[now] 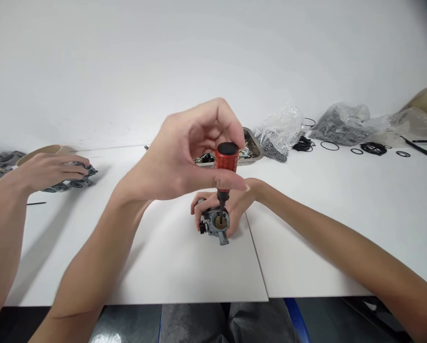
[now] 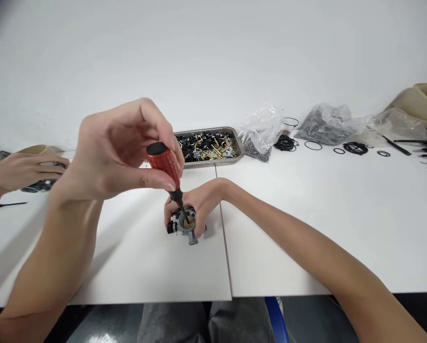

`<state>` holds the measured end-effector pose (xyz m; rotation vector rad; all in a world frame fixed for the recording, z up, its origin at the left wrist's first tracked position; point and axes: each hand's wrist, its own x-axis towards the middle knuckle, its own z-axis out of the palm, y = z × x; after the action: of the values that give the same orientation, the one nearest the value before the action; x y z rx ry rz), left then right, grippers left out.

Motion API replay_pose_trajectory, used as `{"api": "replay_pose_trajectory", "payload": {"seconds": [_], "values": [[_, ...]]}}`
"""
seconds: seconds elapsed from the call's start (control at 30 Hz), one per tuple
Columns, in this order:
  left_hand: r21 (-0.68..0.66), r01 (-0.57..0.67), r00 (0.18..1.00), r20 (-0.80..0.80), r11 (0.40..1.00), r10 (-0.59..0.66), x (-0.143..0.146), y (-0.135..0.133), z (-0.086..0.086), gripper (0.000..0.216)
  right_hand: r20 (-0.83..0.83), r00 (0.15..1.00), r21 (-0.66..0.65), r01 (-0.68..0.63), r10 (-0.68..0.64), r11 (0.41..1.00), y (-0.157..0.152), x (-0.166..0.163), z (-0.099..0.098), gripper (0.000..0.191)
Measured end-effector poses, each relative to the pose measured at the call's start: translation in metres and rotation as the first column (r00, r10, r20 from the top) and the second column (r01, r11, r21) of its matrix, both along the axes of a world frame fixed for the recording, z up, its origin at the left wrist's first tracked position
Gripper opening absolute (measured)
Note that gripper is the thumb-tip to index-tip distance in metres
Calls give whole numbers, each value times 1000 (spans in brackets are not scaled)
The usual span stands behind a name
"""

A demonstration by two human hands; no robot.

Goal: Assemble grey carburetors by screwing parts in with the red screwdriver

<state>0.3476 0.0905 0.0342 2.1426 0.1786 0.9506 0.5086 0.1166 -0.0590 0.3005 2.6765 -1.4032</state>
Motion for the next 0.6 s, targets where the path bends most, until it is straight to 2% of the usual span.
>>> {"api": "replay_pose_trajectory", "payload": {"seconds": [0.13, 0.43, 0.5, 0.6], "values": [[4, 61, 998, 5, 998, -61, -5, 9, -1, 30, 7, 1000, -36, -14, 14, 999, 0, 1, 0, 57], [-68, 241, 955, -158, 968, -249, -15, 18, 5, 23, 64, 998, -15, -8, 9, 1000, 1, 3, 1, 60], [-55, 243, 950, -185, 968, -249, -16, 17, 6, 26, 54, 998, -30, -14, 16, 999, 1, 3, 0, 59], [14, 192, 963, -195, 981, -185, -12, 14, 7, 30, 41, 999, -35, -10, 12, 999, 2, 3, 2, 56]]}}
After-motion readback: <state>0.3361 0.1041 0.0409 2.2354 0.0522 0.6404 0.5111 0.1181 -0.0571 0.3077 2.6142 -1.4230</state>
